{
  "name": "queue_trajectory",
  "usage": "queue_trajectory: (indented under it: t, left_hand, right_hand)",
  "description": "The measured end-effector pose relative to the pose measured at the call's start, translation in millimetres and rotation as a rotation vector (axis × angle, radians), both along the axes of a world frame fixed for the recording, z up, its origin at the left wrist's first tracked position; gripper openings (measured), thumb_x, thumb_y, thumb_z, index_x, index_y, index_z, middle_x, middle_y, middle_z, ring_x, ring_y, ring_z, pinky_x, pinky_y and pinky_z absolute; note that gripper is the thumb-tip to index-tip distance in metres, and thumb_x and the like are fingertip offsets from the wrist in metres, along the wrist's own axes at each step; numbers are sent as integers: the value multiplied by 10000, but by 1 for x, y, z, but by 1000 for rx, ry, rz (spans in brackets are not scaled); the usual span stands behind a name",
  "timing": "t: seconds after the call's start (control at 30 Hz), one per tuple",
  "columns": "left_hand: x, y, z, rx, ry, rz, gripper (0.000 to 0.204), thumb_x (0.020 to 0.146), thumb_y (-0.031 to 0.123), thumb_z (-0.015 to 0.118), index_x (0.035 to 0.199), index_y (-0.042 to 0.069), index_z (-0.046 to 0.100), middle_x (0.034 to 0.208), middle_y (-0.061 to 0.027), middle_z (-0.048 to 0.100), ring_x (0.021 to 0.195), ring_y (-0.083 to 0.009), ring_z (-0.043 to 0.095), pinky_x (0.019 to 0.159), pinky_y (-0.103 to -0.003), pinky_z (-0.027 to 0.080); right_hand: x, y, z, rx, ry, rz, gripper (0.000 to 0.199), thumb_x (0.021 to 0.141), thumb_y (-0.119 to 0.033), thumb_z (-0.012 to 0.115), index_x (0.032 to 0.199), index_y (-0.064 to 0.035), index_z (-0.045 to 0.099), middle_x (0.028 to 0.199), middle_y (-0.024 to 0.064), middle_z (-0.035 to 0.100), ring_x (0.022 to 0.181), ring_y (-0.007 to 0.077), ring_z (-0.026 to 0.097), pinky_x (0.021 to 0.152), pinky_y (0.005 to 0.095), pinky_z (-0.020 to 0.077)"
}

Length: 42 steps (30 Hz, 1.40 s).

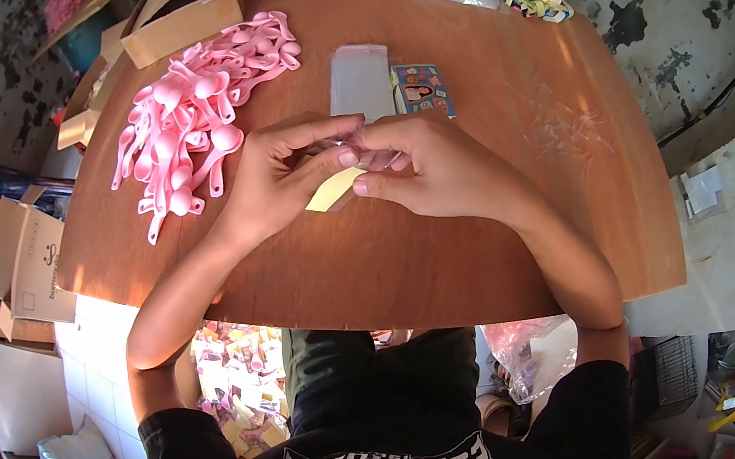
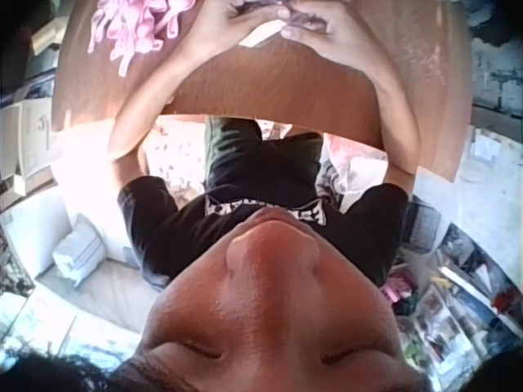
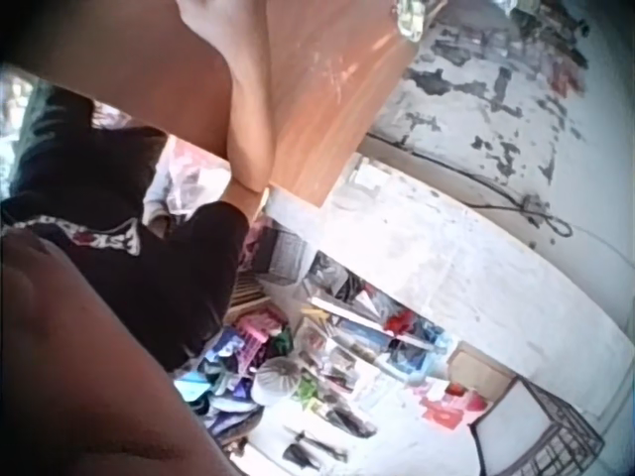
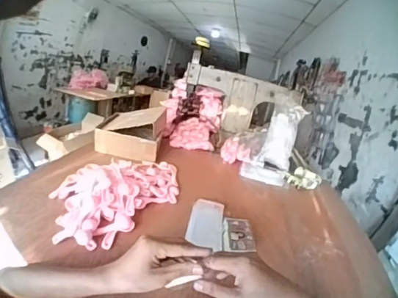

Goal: The person repeatedly picks up pink plastic spoons and places them into small clear plastic bags along with a yellow paper insert. The person seals each bag and sets it aside, continuing the process with multiple spoons and bags.

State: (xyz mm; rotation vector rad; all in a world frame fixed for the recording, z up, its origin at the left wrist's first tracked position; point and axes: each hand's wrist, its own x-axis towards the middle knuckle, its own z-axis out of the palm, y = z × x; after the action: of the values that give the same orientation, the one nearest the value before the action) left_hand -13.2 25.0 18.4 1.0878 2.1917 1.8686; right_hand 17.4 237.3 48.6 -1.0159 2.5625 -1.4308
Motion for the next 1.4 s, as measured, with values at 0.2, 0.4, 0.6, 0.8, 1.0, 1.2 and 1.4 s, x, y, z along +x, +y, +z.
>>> queue_trajectory:
  t: [0.2, 0.4, 0.6, 0.8, 1.0, 1.2, 1.4]
  left_hand:
    - [3, 2, -2, 158, 167, 35, 408, 883, 84, 719, 1257, -30, 602, 1079, -114, 696, 954, -115, 640, 846, -271, 532]
    - [-4, -3, -19, 8, -228, -185, 308, 895, 126, 720, 1169, 19, 627, 969, -22, 691, 869, -54, 614, 738, -241, 513]
    - [-10, 8, -57, 35, -134, -307, 353, 875, 214, 753, 1141, 13, 636, 1071, -52, 656, 995, -90, 570, 871, -287, 470]
    - [-10, 8, -51, 108, -245, -366, 330, 871, 185, 756, 1119, 10, 628, 1028, -34, 649, 949, -78, 587, 834, -270, 490]
    - [-11, 7, -57, 191, -322, -380, 333, 875, 143, 747, 1156, 18, 619, 1036, -20, 652, 936, -68, 588, 814, -253, 491]
    - [-13, 10, -58, 195, -286, -384, 339, 872, 143, 749, 1163, 25, 620, 1031, -14, 655, 931, -67, 587, 804, -255, 490]
    - [-12, 9, -53, 195, -316, -375, 292, 868, 130, 745, 1124, 24, 652, 1043, -25, 671, 977, -81, 580, 873, -271, 477]
  right_hand:
    - [2, -6, 3, 5, -15, -93, 186, 915, -72, 646, 1078, 16, 662, 848, 50, 683, 755, 87, 630, 637, 254, 518]
    - [-55, 7, 8, -334, -29, -285, 174, 943, -108, 624, 1073, -13, 687, 852, 6, 684, 780, 68, 623, 674, 228, 511]
    - [-151, -29, -52, 50, 253, -297, 238, 883, -137, 671, 1101, -43, 689, 899, 92, 724, 811, 162, 688, 716, 297, 538]
    - [-211, -74, -74, 252, 394, -370, 317, 815, -198, 729, 1105, -73, 694, 905, 154, 729, 823, 272, 717, 762, 380, 555]
    - [-221, -100, -73, 420, 387, -516, 293, 779, -203, 738, 1031, -57, 707, 877, 166, 724, 836, 295, 717, 773, 392, 553]
    - [-227, -90, -73, 215, 433, -548, 213, 753, -151, 725, 939, -49, 718, 831, 135, 725, 773, 263, 717, 721, 363, 559]
    - [-213, -76, -52, -77, 549, -578, 126, 779, -107, 714, 878, -29, 710, 789, 131, 715, 693, 222, 704, 659, 336, 550]
